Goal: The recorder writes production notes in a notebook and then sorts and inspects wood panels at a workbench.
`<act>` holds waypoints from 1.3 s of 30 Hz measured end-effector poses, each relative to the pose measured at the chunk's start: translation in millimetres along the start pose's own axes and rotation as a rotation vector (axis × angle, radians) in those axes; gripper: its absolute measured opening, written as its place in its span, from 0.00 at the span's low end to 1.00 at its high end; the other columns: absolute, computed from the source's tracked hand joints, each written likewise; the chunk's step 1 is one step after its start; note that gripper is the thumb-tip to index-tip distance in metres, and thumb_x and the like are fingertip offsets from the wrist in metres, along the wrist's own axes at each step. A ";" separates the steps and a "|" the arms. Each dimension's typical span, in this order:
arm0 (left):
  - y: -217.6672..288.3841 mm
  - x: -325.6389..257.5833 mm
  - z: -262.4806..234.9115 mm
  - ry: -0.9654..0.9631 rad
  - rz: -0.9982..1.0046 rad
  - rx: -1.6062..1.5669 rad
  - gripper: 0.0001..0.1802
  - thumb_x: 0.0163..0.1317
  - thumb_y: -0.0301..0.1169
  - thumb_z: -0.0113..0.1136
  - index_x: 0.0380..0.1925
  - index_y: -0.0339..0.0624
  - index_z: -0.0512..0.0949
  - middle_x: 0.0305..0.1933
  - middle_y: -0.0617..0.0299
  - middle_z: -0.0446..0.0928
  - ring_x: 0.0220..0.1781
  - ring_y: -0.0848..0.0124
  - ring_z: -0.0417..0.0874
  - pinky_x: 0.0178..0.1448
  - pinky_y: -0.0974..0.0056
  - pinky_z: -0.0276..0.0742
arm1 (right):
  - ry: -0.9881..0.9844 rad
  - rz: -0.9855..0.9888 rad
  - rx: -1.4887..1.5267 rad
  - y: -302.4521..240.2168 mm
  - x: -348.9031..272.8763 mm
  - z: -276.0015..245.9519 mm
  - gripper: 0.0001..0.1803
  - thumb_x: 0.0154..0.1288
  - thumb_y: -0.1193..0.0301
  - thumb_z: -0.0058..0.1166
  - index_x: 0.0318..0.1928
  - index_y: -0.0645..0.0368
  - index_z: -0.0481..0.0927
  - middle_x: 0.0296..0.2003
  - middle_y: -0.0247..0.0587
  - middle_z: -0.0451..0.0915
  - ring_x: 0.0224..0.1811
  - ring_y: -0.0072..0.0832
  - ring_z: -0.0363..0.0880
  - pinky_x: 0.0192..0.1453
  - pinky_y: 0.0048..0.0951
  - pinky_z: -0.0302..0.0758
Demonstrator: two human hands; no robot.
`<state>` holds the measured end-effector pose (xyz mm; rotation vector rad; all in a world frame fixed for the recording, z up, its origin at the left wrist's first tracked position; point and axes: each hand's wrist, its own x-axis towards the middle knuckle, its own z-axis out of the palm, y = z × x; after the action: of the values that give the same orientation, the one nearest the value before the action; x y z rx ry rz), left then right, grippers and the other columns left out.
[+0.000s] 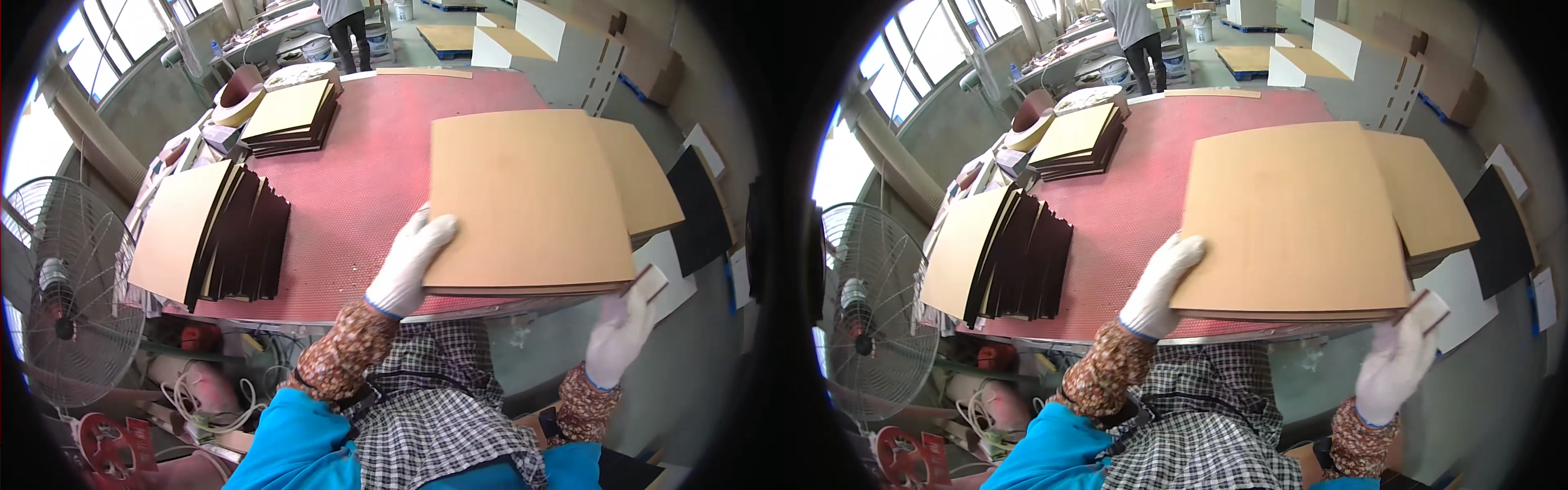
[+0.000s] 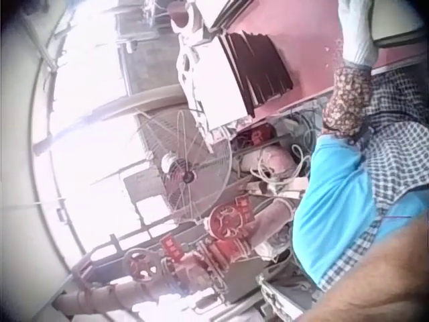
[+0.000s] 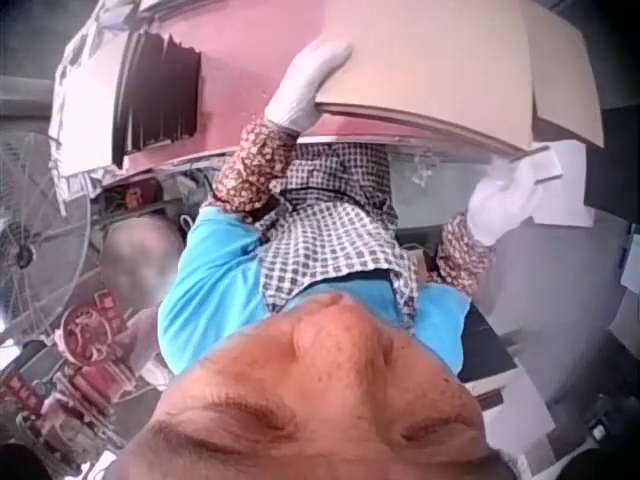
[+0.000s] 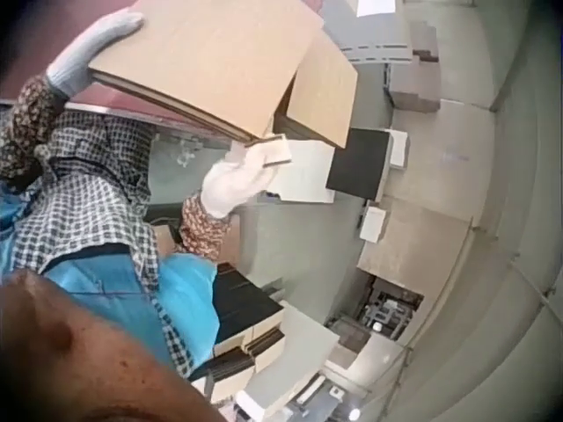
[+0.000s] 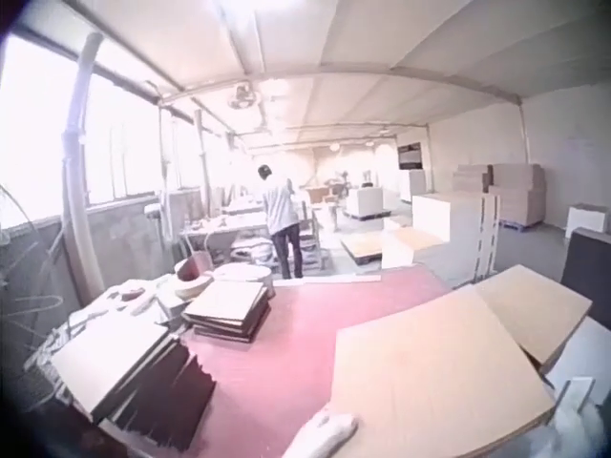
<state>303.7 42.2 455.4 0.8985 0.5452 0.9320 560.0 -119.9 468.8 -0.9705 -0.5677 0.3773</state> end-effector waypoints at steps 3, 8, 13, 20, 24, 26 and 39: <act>7.5 -19.5 -35.0 0.078 0.026 0.071 0.36 0.77 0.41 0.63 0.76 0.29 0.66 0.68 0.50 0.79 0.66 0.66 0.82 0.71 0.60 0.79 | -0.161 -0.005 -0.180 48.2 -20.1 8.2 0.23 0.82 0.68 0.52 0.69 0.68 0.72 0.61 0.43 0.78 0.62 0.30 0.79 0.66 0.32 0.77; -13.8 -9.5 -73.0 0.205 -0.061 0.121 0.31 0.77 0.38 0.63 0.71 0.28 0.69 0.63 0.51 0.81 0.60 0.68 0.85 0.65 0.61 0.83 | -0.200 0.315 0.002 119.8 -17.3 7.5 0.21 0.84 0.67 0.46 0.70 0.61 0.74 0.61 0.39 0.79 0.63 0.29 0.81 0.67 0.37 0.79; -54.8 1.8 -113.8 0.219 -0.109 0.627 0.33 0.74 0.44 0.62 0.68 0.26 0.74 0.61 0.48 0.84 0.60 0.58 0.87 0.67 0.55 0.82 | -0.132 0.429 -0.063 156.8 -19.4 -8.5 0.20 0.85 0.64 0.46 0.66 0.63 0.77 0.53 0.31 0.80 0.53 0.21 0.78 0.57 0.29 0.76; -60.5 7.5 -131.3 0.379 0.089 1.227 0.45 0.68 0.50 0.68 0.72 0.22 0.70 0.69 0.31 0.77 0.69 0.46 0.82 0.73 0.50 0.78 | -0.373 0.010 -1.088 114.0 -26.6 -9.4 0.21 0.88 0.59 0.49 0.53 0.68 0.83 0.37 0.47 0.81 0.40 0.32 0.77 0.50 0.36 0.75; -67.1 11.8 -115.9 0.185 0.067 0.508 0.45 0.73 0.38 0.66 0.81 0.26 0.57 0.80 0.36 0.67 0.81 0.50 0.71 0.84 0.53 0.66 | -0.484 0.057 -1.057 108.0 -32.9 15.3 0.15 0.83 0.65 0.54 0.52 0.67 0.82 0.38 0.50 0.86 0.41 0.35 0.84 0.50 0.39 0.80; -106.2 10.4 -113.0 0.394 0.119 0.623 0.44 0.75 0.31 0.62 0.83 0.27 0.52 0.83 0.38 0.62 0.84 0.52 0.66 0.85 0.54 0.62 | -0.536 0.140 -1.046 104.8 -27.2 24.4 0.14 0.80 0.67 0.56 0.53 0.67 0.81 0.38 0.49 0.86 0.41 0.35 0.84 0.51 0.39 0.81; -140.3 26.1 -97.9 0.444 0.246 0.602 0.38 0.72 0.32 0.65 0.77 0.31 0.63 0.76 0.41 0.69 0.75 0.55 0.74 0.78 0.55 0.73 | -0.884 -0.230 -1.640 98.3 4.1 15.3 0.13 0.82 0.60 0.49 0.50 0.53 0.81 0.43 0.48 0.88 0.41 0.55 0.88 0.44 0.56 0.83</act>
<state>307.5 64.6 283.8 1.3254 1.1547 1.2290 549.0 -56.6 392.7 -2.2704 -1.9214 0.0243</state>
